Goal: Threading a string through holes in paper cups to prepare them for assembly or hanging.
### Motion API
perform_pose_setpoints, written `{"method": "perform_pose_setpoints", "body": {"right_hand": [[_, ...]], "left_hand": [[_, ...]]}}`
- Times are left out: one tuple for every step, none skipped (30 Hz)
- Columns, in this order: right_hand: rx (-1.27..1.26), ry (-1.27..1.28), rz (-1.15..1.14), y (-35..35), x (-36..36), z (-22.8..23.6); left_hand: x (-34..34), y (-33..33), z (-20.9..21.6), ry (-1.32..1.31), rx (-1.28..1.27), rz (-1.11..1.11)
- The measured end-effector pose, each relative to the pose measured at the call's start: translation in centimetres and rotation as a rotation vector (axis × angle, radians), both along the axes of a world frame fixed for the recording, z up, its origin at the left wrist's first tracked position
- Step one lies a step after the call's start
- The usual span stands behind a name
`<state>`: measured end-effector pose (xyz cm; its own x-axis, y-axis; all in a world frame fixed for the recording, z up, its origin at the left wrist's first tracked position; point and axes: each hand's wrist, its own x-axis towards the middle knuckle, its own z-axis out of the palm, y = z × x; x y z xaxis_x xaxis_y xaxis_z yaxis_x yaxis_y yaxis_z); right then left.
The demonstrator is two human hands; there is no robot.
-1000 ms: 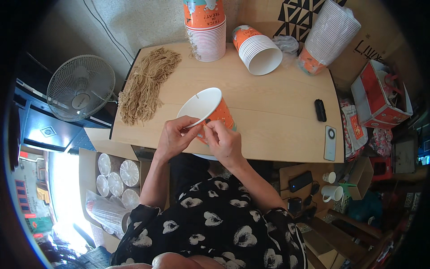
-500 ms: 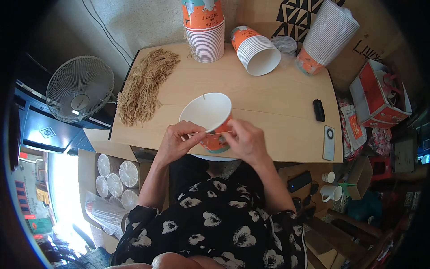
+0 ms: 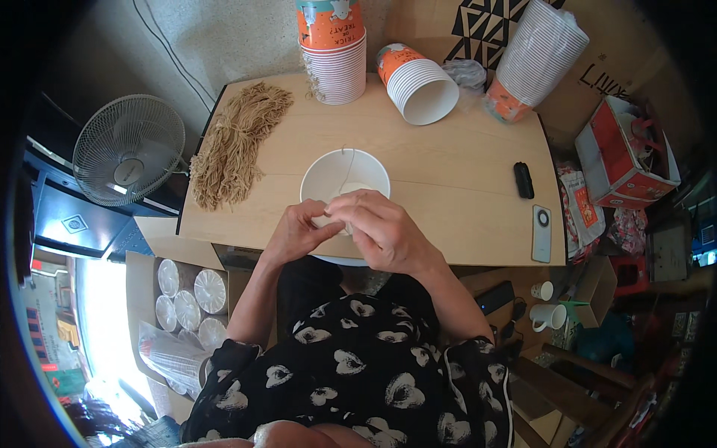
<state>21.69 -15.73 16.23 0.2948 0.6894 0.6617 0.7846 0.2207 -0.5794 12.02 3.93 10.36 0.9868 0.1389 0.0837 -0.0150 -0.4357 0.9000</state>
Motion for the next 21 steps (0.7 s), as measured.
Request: {"method": "perform_pose_setpoints", "body": {"right_hand": [[-0.001, 0.000, -0.001, 0.2, 0.1, 0.1], [-0.013, -0.016, 0.023, 0.4, 0.3, 0.2], [-0.025, -0.033, 0.047, 0.6, 0.4, 0.3], [-0.027, -0.033, 0.051, 0.9, 0.4, 0.4], [-0.030, -0.042, 0.086, 1.4, 0.5, 0.6], [-0.034, -0.051, 0.121, 1.8, 0.5, 0.7], [-0.037, -0.052, 0.122, 2.3, 0.5, 0.8], [-0.091, 0.011, 0.139, 2.7, 0.5, 0.8], [-0.145, 0.074, 0.156, 3.1, 0.6, 0.9], [-0.182, 0.076, 0.114, 3.6, 0.9, 0.3], [-0.186, 0.074, 0.114, 3.8, 1.2, 0.0], [-0.291, 0.143, 0.041, 3.8, 1.4, -0.1], [-0.396, 0.211, -0.032, 3.8, 1.6, -0.4], [-0.314, 0.170, -0.062, 4.0, 1.9, -1.3], [-0.318, 0.168, -0.061, 3.8, 2.0, -1.7], [-0.300, 0.209, -0.111, 3.7, 1.8, -1.7], [-0.282, 0.250, -0.162, 3.4, 1.6, -1.8], [-0.287, 0.251, -0.156, 3.1, 1.5, -1.8], [-0.256, 0.265, -0.208, 2.6, 1.6, -1.7], [-0.224, 0.279, -0.260, 2.0, 1.5, -1.5], [-0.240, 0.397, -0.266, 1.5, 1.2, -1.3]], "left_hand": [[0.0, 0.2, 0.1, 0.000, -0.001, -0.001], [-0.1, 0.4, 0.4, 0.051, -0.083, -0.019], [-0.1, 0.5, 0.4, 0.103, -0.164, -0.036], [-0.3, 0.4, 0.4, 0.102, -0.166, -0.032], [-0.4, 0.3, 0.3, 0.045, -0.292, -0.065], [-0.5, 0.2, 0.3, -0.013, -0.418, -0.097], [-0.5, 0.1, 0.6, -0.015, -0.421, -0.097], [-0.5, -0.1, 1.2, 0.031, -0.500, -0.131], [-0.5, -0.1, 1.5, 0.076, -0.579, -0.165], [-0.5, 0.2, 1.2, 0.074, -0.582, -0.165], [-0.5, 0.7, 0.6, 0.125, -0.631, -0.204], [-0.5, 1.0, 0.3, 0.176, -0.680, -0.244], [-0.5, 1.1, 0.3, 0.191, -0.696, -0.239], [-0.5, 1.1, 0.4, 0.189, -0.700, -0.238], [-0.3, 1.2, 0.4, 0.197, -0.738, -0.236], [-0.4, 1.3, 0.5, 0.205, -0.778, -0.228], [-0.4, 1.3, 0.6, 0.203, -0.783, -0.222], [-0.3, 1.1, 0.7, 0.208, -0.847, -0.205], [-0.2, 1.1, 0.7, 0.212, -0.912, -0.194], [-0.1, 1.1, 0.8, 0.212, -0.917, -0.194], [0.0, 1.2, 0.8, 0.210, -0.938, -0.216]]}}
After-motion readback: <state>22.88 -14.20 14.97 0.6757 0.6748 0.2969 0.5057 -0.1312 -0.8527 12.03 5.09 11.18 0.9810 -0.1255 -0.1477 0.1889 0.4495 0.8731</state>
